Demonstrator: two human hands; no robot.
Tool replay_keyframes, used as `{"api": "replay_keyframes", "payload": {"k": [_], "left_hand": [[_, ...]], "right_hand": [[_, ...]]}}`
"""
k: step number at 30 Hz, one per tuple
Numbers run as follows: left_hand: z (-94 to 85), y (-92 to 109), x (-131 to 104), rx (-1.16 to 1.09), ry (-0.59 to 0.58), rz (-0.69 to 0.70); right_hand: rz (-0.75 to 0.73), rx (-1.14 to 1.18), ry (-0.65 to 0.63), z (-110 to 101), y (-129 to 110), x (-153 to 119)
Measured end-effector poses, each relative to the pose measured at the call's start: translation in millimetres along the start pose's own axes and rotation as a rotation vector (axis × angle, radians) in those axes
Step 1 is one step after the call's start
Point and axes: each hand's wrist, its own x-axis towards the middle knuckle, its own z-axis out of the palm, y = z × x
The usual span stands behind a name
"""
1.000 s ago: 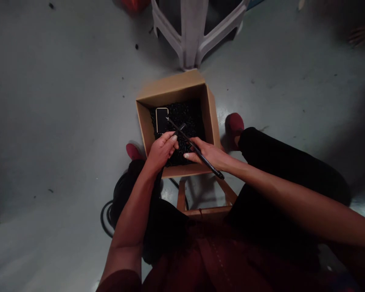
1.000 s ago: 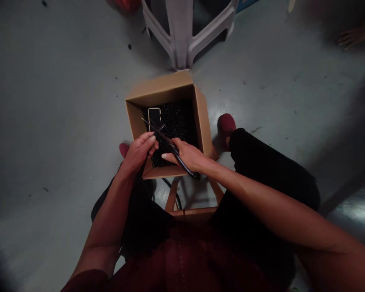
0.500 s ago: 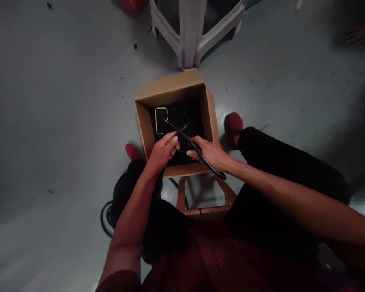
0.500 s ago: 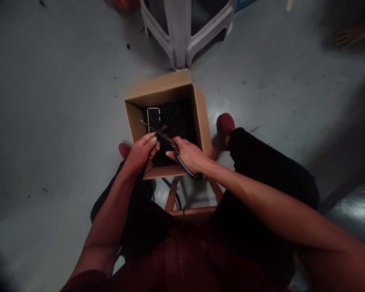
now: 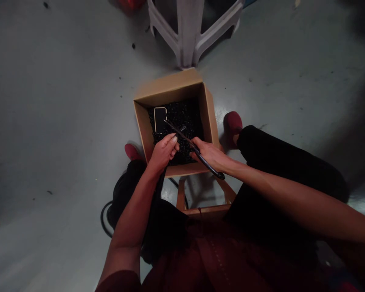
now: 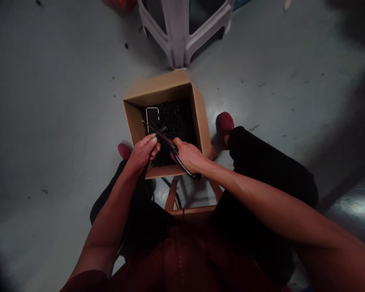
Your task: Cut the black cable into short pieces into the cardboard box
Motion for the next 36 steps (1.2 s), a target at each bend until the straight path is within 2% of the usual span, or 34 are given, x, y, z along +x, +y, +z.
{"api": "replay_keyframes", "payload": {"k": [10,30,36], "left_hand": [[-0.7,-2,3,-0.012,0.004,-0.05],[-8.5,-2,11,0.133,-0.022,-0.019],[-1.1,1,8,0.065,-0.07,-0.075]], "right_hand": [[0.034,-0.026,-0.028,0,-1,0],[0.118,-0.092,-0.029,3,4,3],[0.094,0.069,0.061,-5,3,7]]}}
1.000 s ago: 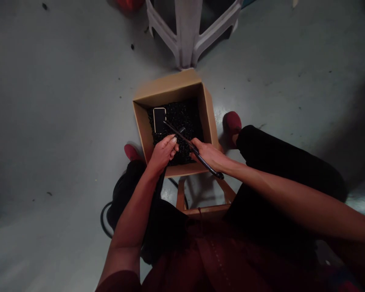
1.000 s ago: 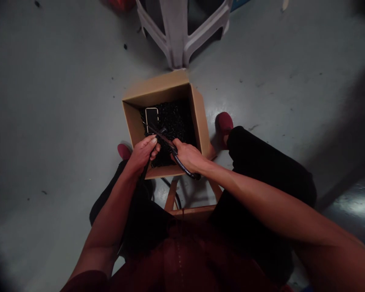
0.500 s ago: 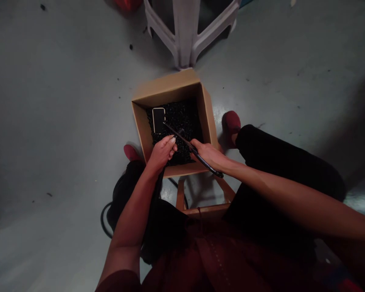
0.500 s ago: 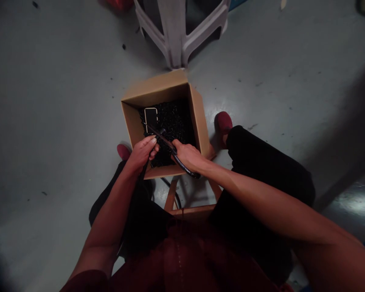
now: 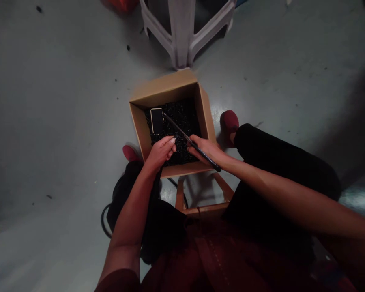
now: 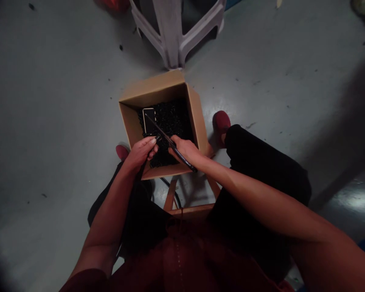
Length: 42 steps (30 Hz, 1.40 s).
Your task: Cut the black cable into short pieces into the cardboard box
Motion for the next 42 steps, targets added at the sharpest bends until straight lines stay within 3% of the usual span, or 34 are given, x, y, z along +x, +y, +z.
{"api": "replay_keyframes", "payload": {"k": [7,15,25,29,36,42], "left_hand": [[5.4,11,-11,-0.142,-0.139,-0.042],[14.6,10,-14,-0.269,-0.209,-0.075],[12.5,16,-20,-0.391,-0.311,-0.145],[15.3,13,-17,-0.288,-0.235,-0.116],[15.7,8,-11,-0.068,-0.132,-0.018],[6.1,12,-11,-0.076,-0.054,0.044]], "right_hand": [[0.025,0.528,0.155,-7,5,12],[-0.049,0.888,0.041,-5,2,14],[-0.027,0.868,0.251,-18,6,19],[0.008,0.853,0.318,-27,1,17],[-0.032,0.816,0.318,-26,-2,15],[-0.039,0.836,0.297,-22,5,19]]}}
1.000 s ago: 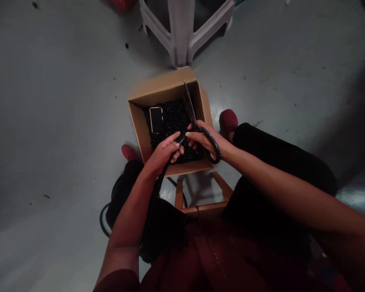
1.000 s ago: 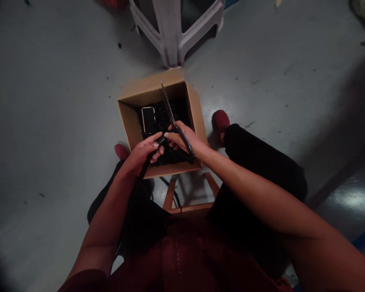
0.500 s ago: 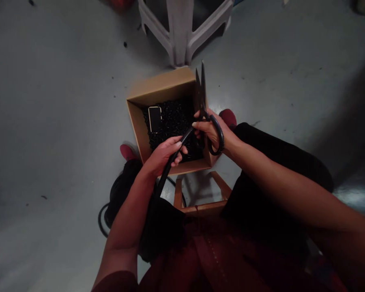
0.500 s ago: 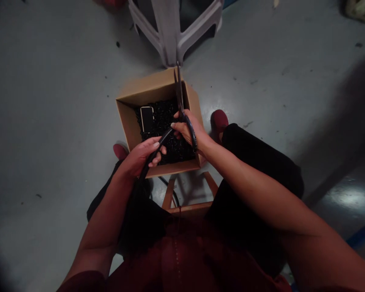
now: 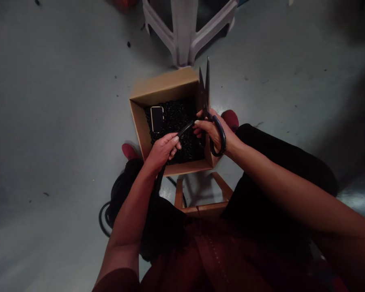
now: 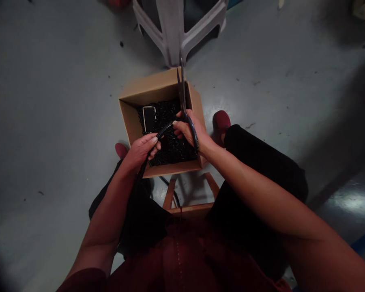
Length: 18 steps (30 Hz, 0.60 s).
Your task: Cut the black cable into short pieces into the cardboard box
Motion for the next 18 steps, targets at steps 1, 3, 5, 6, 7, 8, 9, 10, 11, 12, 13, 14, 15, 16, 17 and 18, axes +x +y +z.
{"api": "replay_keyframes", "payload": {"k": [1,3,5,6,7,8,9,10,11,12,13,14,15,16,17,18], "left_hand": [[-3.0,1,0,-0.012,0.023,0.015],[-9.9,4,1,-0.036,0.07,0.047],[-16.9,7,1,-0.053,0.114,0.069],[-20.0,8,2,-0.059,0.13,0.077],[-22.8,9,3,-0.064,0.144,0.084],[-25.2,9,3,-0.066,0.152,0.092],[-27.1,9,4,-0.069,0.156,0.098],[-28.7,10,5,-0.072,0.161,0.103],[-30.0,10,5,-0.075,0.166,0.106],[-30.9,10,6,-0.078,0.171,0.106],[-31.5,10,6,-0.079,0.174,0.107],[-31.8,10,6,-0.077,0.175,0.109],[-31.9,10,6,-0.073,0.174,0.109],[-31.8,10,6,-0.069,0.172,0.11],[-31.6,10,6,-0.064,0.17,0.111],[-31.4,10,6,-0.06,0.169,0.112]], "right_hand": [[-0.002,-0.004,0.003,0,2,0],[0.01,-0.011,0.002,2,5,-1],[0.043,-0.025,-0.021,6,9,-4],[0.057,-0.044,-0.042,8,11,-6],[0.067,-0.074,-0.067,11,13,-9],[0.074,-0.116,-0.093,13,15,-12],[0.075,-0.167,-0.119,15,16,-16],[0.069,-0.226,-0.143,17,18,-19],[0.057,-0.29,-0.165,18,19,-23],[0.041,-0.35,-0.186,19,19,-26],[0.022,-0.399,-0.205,19,20,-28],[0.006,-0.435,-0.222,19,20,-30],[-0.002,-0.459,-0.234,19,20,-32],[-0.003,-0.475,-0.244,19,20,-33],[0.001,-0.488,-0.251,18,20,-33],[0.007,-0.5,-0.257,18,20,-33]]}}
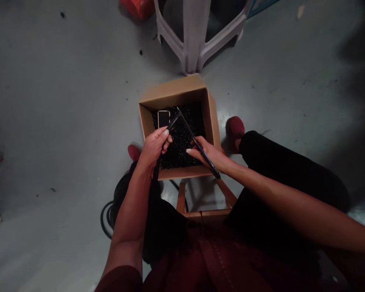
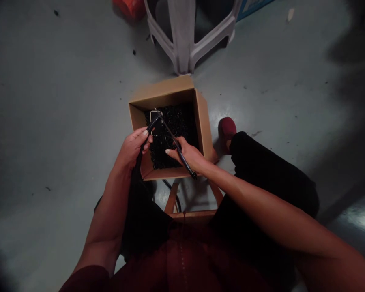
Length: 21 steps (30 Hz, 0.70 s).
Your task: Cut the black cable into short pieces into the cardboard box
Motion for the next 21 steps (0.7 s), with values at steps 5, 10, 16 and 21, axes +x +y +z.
{"api": "replay_keyframes", "payload": {"k": [5,10,16,21], "left_hand": [[1.5,1,-1,0.011,0.003,-0.002],[3.6,-1,-1,0.026,-0.031,-0.012],[5.7,1,-3,0.069,-0.072,-0.017],[3.9,4,-5,0.101,-0.121,-0.028]], "right_hand": [[0.005,-0.034,-0.054,0,1,1],[0.003,-0.041,-0.084,-2,-4,-2],[-0.007,-0.046,-0.071,-6,-9,-3],[-0.029,-0.026,-0.081,-8,-9,-4]]}}
